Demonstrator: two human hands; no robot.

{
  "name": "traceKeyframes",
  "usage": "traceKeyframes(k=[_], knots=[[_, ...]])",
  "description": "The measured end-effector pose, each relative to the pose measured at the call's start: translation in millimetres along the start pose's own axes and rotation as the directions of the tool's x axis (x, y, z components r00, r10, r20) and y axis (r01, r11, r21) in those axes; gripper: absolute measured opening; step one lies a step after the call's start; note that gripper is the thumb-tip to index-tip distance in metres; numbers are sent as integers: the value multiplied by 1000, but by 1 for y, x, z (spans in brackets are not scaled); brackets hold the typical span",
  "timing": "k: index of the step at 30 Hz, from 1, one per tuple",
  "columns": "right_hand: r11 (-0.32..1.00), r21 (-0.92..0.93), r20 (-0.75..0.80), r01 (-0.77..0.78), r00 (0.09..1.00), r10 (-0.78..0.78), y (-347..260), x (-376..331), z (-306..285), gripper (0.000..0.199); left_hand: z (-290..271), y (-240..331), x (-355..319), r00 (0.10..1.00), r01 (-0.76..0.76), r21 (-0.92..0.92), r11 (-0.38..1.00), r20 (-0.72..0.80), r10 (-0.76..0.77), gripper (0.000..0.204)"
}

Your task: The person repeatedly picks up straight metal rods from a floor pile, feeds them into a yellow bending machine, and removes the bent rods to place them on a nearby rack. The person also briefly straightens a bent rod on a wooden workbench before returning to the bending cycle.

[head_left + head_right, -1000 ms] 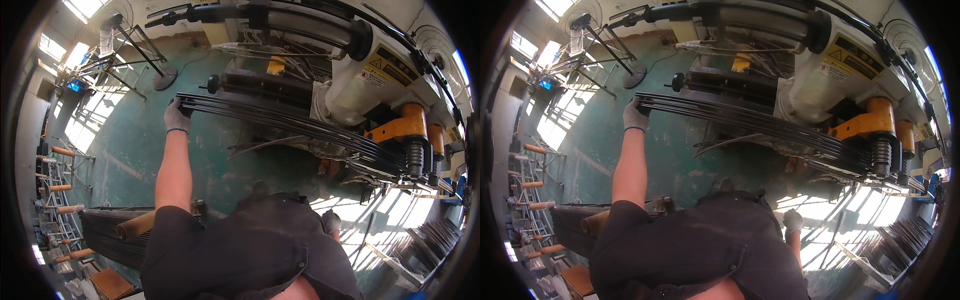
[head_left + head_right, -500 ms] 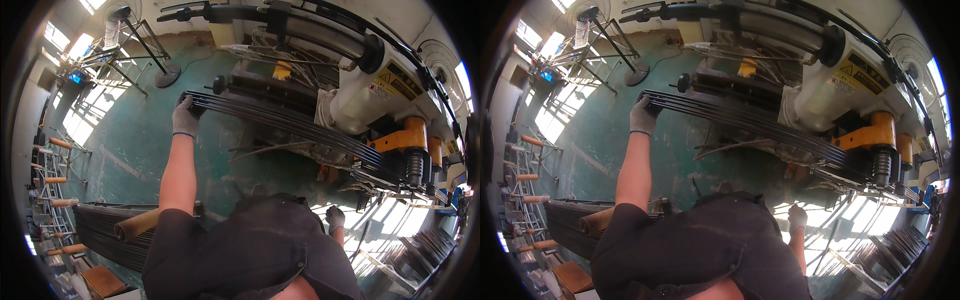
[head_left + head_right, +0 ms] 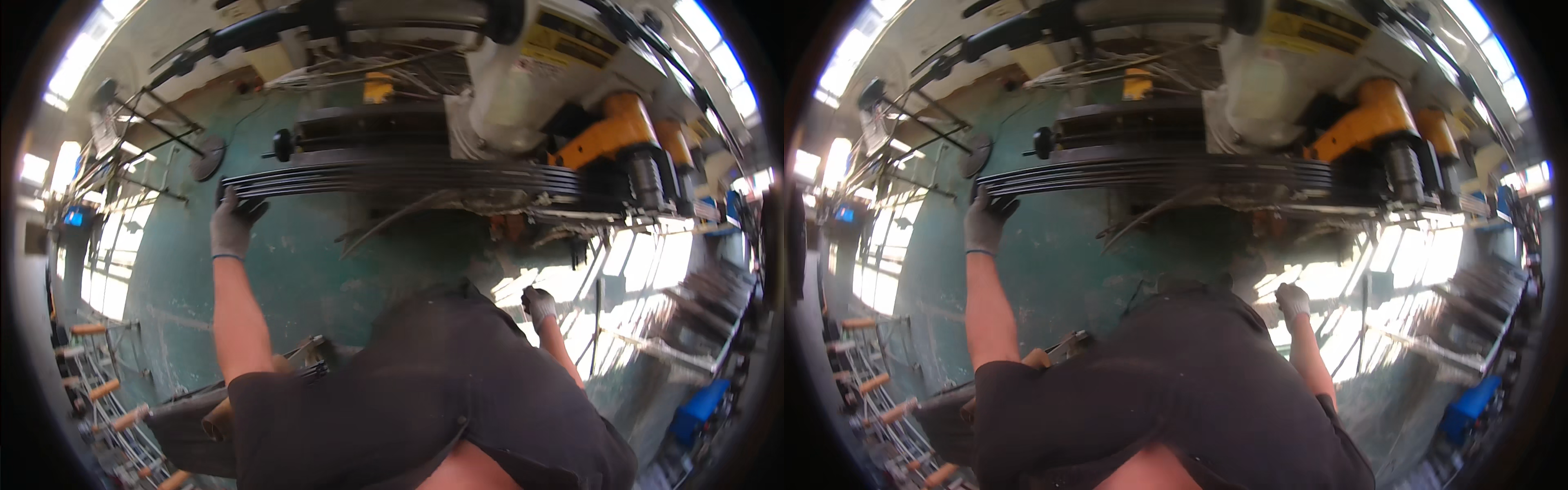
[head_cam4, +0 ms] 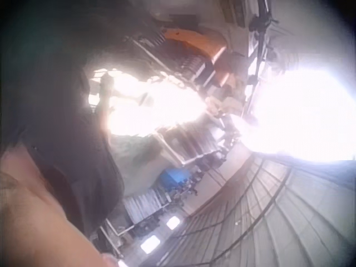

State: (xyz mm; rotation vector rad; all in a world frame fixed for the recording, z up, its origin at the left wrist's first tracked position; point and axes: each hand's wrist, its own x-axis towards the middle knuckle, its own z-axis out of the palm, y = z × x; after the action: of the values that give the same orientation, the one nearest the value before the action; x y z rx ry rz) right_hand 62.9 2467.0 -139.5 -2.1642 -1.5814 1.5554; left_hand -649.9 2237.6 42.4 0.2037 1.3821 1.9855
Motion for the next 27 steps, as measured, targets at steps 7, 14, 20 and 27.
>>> traceKeyframes(k=[7, 14, 20, 27], knots=[[988, 121, -86, 96, 993, -86, -21, 3, -2, 36, 18, 0, 10, 999, 11, 138, 990, 33, -15, 58], [999, -27, -18, -18, 1000, 17, -19, 18, -21, 40, 26, -67, -5, 883, -111, -834, 541, -333, -331, 47], [978, -185, 53, -96, 993, 107, 16, 84, -68, 38, 87, -240, -55, 762, -603, 129, -787, 387, -520, 15], [867, -498, 46, -19, 998, 49, 15, 196, -166, 49, 259, -370, -109, 839, -503, 853, -140, 443, -316, 23]])
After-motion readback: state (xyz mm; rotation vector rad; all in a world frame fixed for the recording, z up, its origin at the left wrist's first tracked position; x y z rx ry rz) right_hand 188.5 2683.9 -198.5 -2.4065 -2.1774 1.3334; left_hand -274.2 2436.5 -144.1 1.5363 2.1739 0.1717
